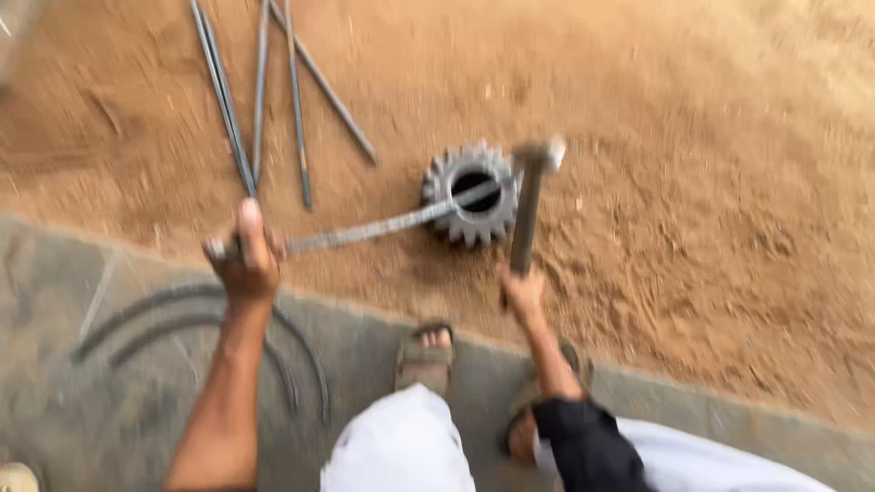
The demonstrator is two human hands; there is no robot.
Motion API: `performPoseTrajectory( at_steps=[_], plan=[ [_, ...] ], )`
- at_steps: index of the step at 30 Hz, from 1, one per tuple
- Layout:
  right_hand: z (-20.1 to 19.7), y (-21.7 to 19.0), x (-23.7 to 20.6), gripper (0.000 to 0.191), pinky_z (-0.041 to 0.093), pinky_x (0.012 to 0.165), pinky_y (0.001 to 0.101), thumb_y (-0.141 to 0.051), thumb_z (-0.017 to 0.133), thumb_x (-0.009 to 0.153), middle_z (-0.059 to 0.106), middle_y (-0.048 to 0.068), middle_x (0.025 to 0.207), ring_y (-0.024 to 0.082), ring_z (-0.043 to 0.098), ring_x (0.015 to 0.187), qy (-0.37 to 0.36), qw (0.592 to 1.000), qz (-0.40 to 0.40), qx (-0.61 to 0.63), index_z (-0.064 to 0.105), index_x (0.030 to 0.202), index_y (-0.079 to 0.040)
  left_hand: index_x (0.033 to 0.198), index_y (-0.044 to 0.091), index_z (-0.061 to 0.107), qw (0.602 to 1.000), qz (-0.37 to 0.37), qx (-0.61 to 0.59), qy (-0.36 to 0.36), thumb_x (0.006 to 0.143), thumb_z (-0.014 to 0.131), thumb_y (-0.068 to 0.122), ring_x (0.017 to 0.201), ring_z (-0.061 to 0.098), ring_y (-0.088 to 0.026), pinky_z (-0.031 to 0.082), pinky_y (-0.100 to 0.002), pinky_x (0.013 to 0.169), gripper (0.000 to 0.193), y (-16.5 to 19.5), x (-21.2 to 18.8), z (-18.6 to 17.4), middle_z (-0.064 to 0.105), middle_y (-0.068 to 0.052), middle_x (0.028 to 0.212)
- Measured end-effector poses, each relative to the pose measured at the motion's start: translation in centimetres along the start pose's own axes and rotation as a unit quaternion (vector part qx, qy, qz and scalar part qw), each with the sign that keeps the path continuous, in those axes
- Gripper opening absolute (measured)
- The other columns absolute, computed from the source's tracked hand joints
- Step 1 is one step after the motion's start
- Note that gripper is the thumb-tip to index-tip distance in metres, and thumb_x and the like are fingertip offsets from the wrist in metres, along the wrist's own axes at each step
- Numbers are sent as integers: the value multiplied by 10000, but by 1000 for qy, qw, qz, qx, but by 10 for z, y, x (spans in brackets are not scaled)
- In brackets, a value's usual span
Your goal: The person uses a sledgehammer to bend a long metal rod into a curved shape by repeatedly striking it against a gear-like metal object placed on the ground. The person adjusts the rod's position between strikes to form a consistent arc.
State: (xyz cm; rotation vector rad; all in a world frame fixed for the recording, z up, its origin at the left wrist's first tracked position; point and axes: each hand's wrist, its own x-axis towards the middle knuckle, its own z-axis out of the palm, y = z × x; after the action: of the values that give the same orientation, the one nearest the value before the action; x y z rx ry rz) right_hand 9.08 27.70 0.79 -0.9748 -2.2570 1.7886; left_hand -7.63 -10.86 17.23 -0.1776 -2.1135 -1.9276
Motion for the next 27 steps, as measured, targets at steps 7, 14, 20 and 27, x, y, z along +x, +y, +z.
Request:
performPoseTrajectory(
  at_steps=[7, 14, 20, 27],
  plan=[
    [-54, -153, -5, 105, 584, 433, 276, -86, 725, 936, 638, 47, 720, 129, 629, 513, 70, 966, -222, 117, 638, 891, -51, 648, 49, 519, 1000, 7, 15, -26, 1146, 520, 325, 474, 536, -127, 448, -320, 468, 569, 24, 25, -10, 486, -25, 527],
    [-12, -98, 25, 94, 564, 482, 256, -36, 639, 993, 648, 75, 753, 138, 635, 588, 40, 965, -249, 73, 615, 910, -74, 713, 50, 568, 999, 5, 10, -32, 1151, 537, 311, 474, 506, -124, 445, -323, 455, 512, 32, 45, -17, 484, -22, 547],
    [7, -22, -7, 356, 650, 513, 245, -42, 683, 794, 715, 1, 909, 68, 695, 612, -4, 989, -12, 145, 580, 1107, -176, 635, 63, 522, 997, 33, 65, -38, 1155, 532, 342, 463, 533, -140, 475, -333, 468, 590, 49, 49, -20, 478, -13, 521],
    [-49, -131, -6, 162, 548, 365, 288, -119, 729, 940, 619, 76, 695, 140, 605, 471, 52, 989, -109, 81, 599, 971, -28, 644, 75, 536, 994, 23, 88, -58, 1148, 529, 380, 466, 568, -146, 470, -321, 442, 589, 58, 59, -8, 488, -21, 519]
  ],
)
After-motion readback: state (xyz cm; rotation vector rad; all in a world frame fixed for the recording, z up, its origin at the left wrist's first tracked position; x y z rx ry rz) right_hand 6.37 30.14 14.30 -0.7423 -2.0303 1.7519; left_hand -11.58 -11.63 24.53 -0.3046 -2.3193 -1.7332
